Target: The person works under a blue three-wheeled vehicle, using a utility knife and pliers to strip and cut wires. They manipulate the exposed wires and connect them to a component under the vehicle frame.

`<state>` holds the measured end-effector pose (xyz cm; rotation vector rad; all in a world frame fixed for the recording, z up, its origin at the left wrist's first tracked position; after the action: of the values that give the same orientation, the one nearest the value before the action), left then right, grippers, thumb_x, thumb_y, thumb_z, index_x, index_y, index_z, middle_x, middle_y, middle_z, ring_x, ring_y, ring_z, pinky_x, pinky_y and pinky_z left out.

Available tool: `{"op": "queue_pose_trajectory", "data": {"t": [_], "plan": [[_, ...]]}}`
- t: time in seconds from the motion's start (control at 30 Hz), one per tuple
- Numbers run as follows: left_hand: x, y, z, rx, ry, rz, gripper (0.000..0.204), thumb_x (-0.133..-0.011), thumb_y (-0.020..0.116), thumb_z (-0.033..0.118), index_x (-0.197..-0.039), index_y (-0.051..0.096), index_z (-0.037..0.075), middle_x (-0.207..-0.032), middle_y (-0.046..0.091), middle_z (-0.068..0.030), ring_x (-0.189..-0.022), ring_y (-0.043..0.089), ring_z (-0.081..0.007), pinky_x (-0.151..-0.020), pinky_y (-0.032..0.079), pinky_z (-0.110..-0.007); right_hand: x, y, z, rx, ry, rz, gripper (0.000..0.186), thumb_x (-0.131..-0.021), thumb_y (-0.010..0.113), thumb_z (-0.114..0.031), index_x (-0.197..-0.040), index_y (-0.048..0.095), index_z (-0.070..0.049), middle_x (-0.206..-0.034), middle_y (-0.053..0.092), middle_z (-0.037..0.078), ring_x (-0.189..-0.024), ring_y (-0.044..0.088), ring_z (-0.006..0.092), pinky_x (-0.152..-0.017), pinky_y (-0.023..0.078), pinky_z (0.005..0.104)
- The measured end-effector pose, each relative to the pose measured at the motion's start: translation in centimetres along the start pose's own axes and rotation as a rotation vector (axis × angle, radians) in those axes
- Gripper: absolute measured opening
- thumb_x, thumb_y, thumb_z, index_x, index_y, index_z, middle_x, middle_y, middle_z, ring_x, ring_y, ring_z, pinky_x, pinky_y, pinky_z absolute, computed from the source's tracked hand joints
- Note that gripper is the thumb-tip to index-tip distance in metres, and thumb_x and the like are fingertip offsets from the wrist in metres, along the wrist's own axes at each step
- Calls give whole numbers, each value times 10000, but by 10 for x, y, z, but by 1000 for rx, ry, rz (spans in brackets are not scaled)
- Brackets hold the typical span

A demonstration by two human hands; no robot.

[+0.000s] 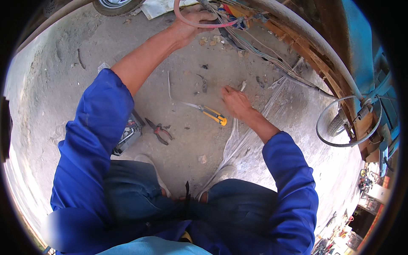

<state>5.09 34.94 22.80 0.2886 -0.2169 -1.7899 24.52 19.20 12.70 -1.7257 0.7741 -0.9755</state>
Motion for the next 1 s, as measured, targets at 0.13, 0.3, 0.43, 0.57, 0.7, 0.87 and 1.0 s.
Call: {"op": "queue_pose_trajectory", "data": {"t": [0.13, 0.3, 0.43, 0.57, 0.7, 0.87, 1.0], "plan": [[-6, 4, 18, 250, 32, 7, 452, -937, 701, 88, -1353, 531, 133, -1138, 678, -54, -1032, 660, -182, -971, 551, -346, 12, 79, -11, -19, 6, -269, 420, -883, 715, -218, -1191, 514, -14, -1219, 596, 248, -1120, 631, 445, -935, 523, 526], [-1, 3, 30, 39, -142, 33, 459, -996, 681, 240, -1392, 541, 52, -1054, 697, -66, -1027, 673, -190, -873, 603, -456, 13, 125, -7, -6, 70, -240, 436, -848, 697, -166, -1193, 498, 12, -1189, 577, 265, -1087, 640, 454, -937, 530, 529], [2, -9, 29, -186, -42, -95, 449, -980, 643, 266, -1376, 567, 66, -1180, 698, -130, -1163, 626, -301, -1000, 496, -496, 12, 134, 10, -81, 80, -244, 416, -824, 678, -164, -1148, 507, 33, -1184, 570, 281, -1028, 649, 468, -912, 540, 524], [-8, -18, 15, -439, 23, -182, 509, -963, 599, 325, -1428, 548, 125, -1264, 679, -144, -1251, 570, -335, -1123, 384, -469, 8, 96, 11, -296, 99, -120, 372, -829, 660, -151, -1115, 497, 22, -1059, 612, 277, -964, 659, 432, -828, 546, 505], [-9, -13, 20, -444, 218, -159, 282, -1034, 552, 259, -1260, 576, 93, -1185, 687, -117, -1133, 640, -275, -1034, 517, -446, 22, 30, 2, -769, 381, -94, 383, -865, 687, -187, -1130, 491, 7, -867, 626, 176, -783, 669, 267, -690, 537, 411], [-5, -9, 17, 335, -219, 8, 167, -1052, 556, 227, -1143, 586, 91, -1106, 699, -98, -990, 704, -256, -909, 610, -431, 39, -65, -26, -866, 281, 182, 381, -950, 668, -201, -1227, 496, -4, -798, 571, 59, -648, 565, 119, -574, 480, 317], [-8, -9, 20, 357, -214, 127, 219, -1060, 564, 292, -1150, 567, 92, -1073, 689, -89, -979, 710, -257, -870, 624, -430, 41, -115, -43, -1063, 206, 340, 320, -1030, 563, -162, -1311, 498, -21, -821, 550, 31, -645, 518, 103, -581, 449, 294]]}}
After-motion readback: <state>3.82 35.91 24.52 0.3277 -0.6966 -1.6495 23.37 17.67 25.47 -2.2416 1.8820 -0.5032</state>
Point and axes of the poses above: each hand's wrist, its own x-axis away from the middle knuckle, its own y-axis out of the palm, z = x × y, the point moved 5 cm from there along -x, towards the middle knuckle
